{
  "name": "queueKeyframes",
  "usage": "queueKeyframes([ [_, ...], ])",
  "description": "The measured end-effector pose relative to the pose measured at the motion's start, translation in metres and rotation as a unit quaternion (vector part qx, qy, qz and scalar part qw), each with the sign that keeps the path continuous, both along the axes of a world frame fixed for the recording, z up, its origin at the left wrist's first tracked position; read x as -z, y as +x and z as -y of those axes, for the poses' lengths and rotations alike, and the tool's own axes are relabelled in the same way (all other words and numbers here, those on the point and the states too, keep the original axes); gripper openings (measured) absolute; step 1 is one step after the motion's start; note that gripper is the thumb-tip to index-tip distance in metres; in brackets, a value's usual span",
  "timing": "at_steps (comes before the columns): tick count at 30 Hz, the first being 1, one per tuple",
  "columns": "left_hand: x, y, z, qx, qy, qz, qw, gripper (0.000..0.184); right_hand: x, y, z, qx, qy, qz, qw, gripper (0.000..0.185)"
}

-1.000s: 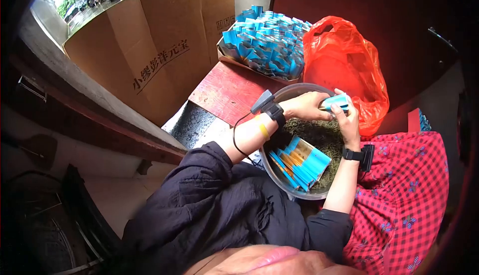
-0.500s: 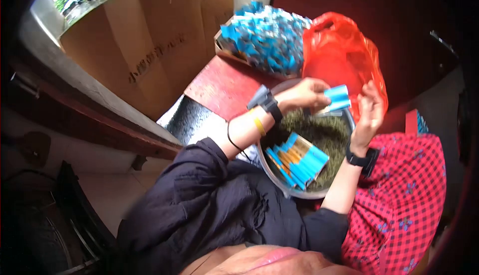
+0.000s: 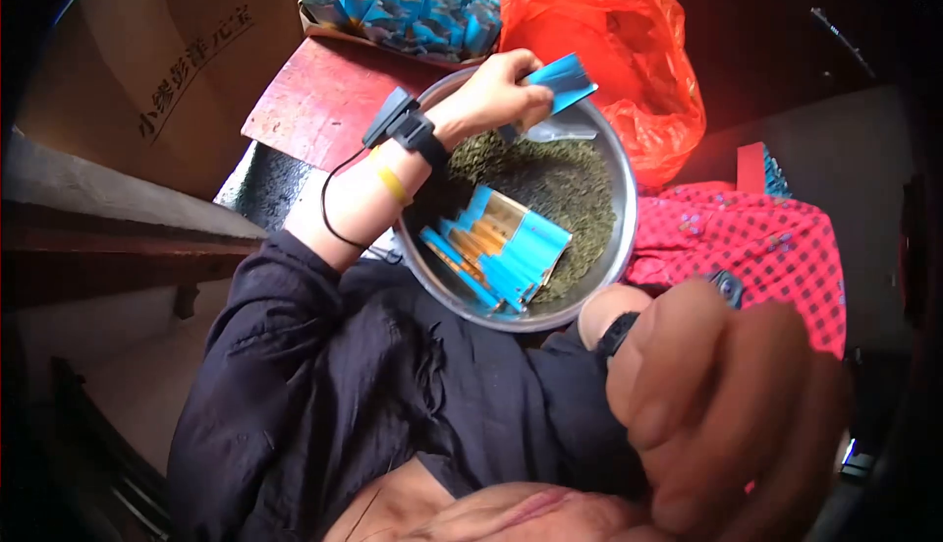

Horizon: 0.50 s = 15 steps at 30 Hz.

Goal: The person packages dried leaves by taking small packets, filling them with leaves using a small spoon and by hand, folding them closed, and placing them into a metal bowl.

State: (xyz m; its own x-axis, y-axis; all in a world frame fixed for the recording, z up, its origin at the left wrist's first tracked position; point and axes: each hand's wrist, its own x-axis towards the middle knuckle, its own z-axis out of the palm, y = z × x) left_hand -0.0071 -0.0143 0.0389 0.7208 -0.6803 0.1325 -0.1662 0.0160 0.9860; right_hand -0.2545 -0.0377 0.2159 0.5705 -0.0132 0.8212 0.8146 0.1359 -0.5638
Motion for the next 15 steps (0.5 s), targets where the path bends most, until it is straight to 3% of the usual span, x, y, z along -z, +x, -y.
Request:
queueKeyframes([
  [4,-0.001,-0.003,-0.002,0.002,-0.073,0.006,0.997,0.036,0.003,0.007,-0.011,0.012,0.028,-0.010,0.999,0.013],
  [7,-0.006,-0.003,-0.004,0.003,-0.013,-0.015,1.000,0.035,0.003,0.015,-0.026,0.028,0.057,-0.014,0.998,0.022],
  [10,-0.006,-0.003,-0.003,-0.016,-0.021,0.016,1.000,0.032,-0.006,0.020,-0.031,0.028,0.138,0.071,0.988,0.025],
  [11,-0.003,-0.003,-0.001,-0.041,-0.018,0.034,0.998,0.030,-0.028,0.011,-0.026,0.065,0.006,-0.050,0.997,0.026],
  [13,-0.005,-0.002,-0.001,-0.036,-0.021,0.022,0.999,0.030,-0.036,0.013,-0.022,0.096,-0.126,-0.167,0.973,0.028],
  [15,-0.008,-0.003,-0.004,-0.021,-0.021,0.013,0.999,0.029,-0.028,0.024,-0.015,0.036,-0.130,-0.059,0.989,0.024],
])
